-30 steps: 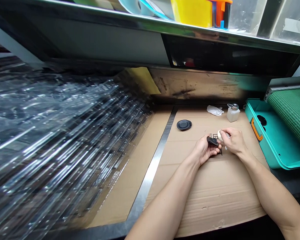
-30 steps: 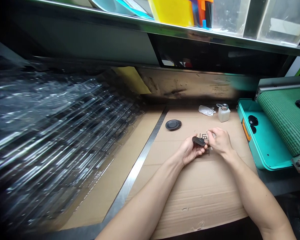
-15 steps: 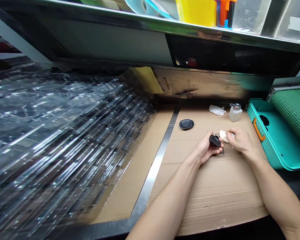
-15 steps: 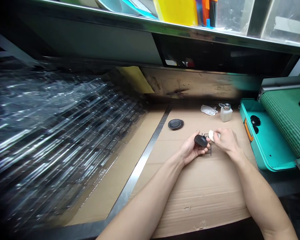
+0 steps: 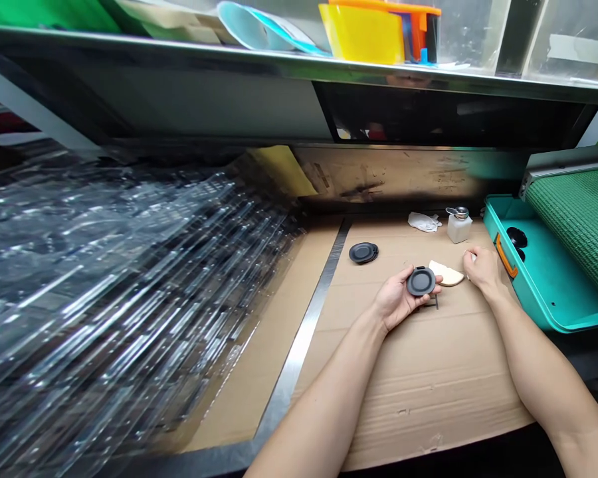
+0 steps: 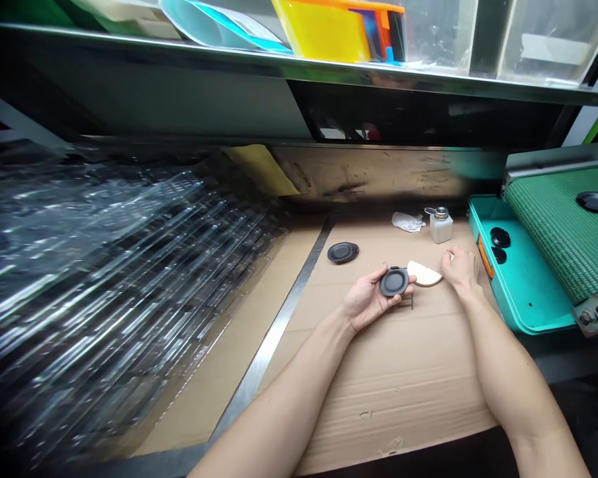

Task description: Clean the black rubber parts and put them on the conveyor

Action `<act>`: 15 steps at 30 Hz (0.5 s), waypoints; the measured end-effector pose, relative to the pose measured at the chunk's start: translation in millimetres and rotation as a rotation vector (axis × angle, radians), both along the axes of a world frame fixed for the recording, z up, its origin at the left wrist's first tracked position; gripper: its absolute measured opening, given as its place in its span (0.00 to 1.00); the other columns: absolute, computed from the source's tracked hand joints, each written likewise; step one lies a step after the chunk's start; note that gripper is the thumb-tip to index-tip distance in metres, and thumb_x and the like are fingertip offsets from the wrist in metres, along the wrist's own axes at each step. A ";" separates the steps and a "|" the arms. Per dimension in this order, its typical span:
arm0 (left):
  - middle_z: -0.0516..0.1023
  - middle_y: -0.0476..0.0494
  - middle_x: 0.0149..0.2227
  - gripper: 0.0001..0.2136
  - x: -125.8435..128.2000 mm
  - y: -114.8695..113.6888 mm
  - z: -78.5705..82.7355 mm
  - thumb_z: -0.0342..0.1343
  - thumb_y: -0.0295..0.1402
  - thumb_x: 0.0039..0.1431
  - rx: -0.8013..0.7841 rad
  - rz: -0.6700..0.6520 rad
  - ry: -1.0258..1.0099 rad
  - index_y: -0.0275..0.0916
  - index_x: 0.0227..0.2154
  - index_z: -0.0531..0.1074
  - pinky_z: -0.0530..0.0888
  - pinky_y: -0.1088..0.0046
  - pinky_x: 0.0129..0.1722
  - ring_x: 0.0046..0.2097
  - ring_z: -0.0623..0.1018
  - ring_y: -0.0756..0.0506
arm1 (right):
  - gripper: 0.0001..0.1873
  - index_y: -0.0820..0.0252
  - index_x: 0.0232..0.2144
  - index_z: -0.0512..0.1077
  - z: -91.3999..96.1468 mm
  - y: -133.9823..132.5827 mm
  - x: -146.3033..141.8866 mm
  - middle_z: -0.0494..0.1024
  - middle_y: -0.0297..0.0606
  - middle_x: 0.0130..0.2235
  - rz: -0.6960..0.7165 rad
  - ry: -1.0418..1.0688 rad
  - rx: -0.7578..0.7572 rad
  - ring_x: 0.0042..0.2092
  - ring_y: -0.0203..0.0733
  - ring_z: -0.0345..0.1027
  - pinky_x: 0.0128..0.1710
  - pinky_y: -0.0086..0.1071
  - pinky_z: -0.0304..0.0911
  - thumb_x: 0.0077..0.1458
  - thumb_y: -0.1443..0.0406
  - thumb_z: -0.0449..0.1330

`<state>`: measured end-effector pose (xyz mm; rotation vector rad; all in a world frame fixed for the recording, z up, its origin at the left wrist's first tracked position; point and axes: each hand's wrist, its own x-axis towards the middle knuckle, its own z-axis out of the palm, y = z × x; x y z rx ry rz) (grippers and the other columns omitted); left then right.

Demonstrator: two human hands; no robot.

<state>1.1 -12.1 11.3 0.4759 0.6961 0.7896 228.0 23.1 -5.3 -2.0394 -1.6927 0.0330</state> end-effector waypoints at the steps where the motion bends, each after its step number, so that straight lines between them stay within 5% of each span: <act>1: 0.80 0.26 0.42 0.20 0.6 -1.1 -0.4 0.39 0.38 0.72 0.019 0.005 0.041 0.28 0.43 0.71 0.73 0.77 0.23 0.35 0.83 0.43 | 0.18 0.56 0.40 0.81 -0.9 0.4 0.3 0.83 0.44 0.39 -0.008 0.003 -0.013 0.40 0.47 0.74 0.37 0.32 0.58 0.61 0.60 0.52; 5: 0.78 0.40 0.33 0.14 -10.6 -9.4 2.3 0.54 0.43 0.64 0.216 0.056 0.356 0.35 0.37 0.72 0.63 0.80 0.17 0.26 0.75 0.49 | 0.17 0.55 0.41 0.80 -2.7 1.8 0.0 0.82 0.44 0.42 -0.005 0.013 -0.030 0.42 0.48 0.74 0.38 0.33 0.60 0.60 0.61 0.52; 8: 0.72 0.49 0.26 0.15 -37.0 -15.4 7.5 0.58 0.46 0.57 0.372 0.037 0.815 0.37 0.31 0.73 0.55 0.79 0.17 0.23 0.66 0.52 | 0.18 0.55 0.41 0.81 -4.6 3.3 -0.5 0.82 0.45 0.41 0.001 0.031 -0.041 0.41 0.48 0.74 0.38 0.33 0.60 0.60 0.62 0.51; 12: 0.72 0.49 0.24 0.16 -77.8 -16.7 8.9 0.53 0.48 0.57 0.617 0.016 1.413 0.39 0.26 0.71 0.63 0.74 0.26 0.28 0.71 0.47 | 0.17 0.57 0.40 0.80 -7.3 4.6 -2.1 0.82 0.47 0.42 0.004 0.060 -0.057 0.42 0.48 0.74 0.37 0.34 0.60 0.60 0.62 0.52; 15: 0.79 0.41 0.31 0.20 -95.6 -16.7 6.1 0.48 0.51 0.60 0.663 -0.049 1.714 0.38 0.30 0.72 0.69 0.69 0.35 0.36 0.77 0.40 | 0.17 0.58 0.40 0.80 -7.3 4.1 -4.0 0.82 0.48 0.43 0.006 0.084 -0.078 0.43 0.48 0.74 0.39 0.34 0.61 0.60 0.62 0.52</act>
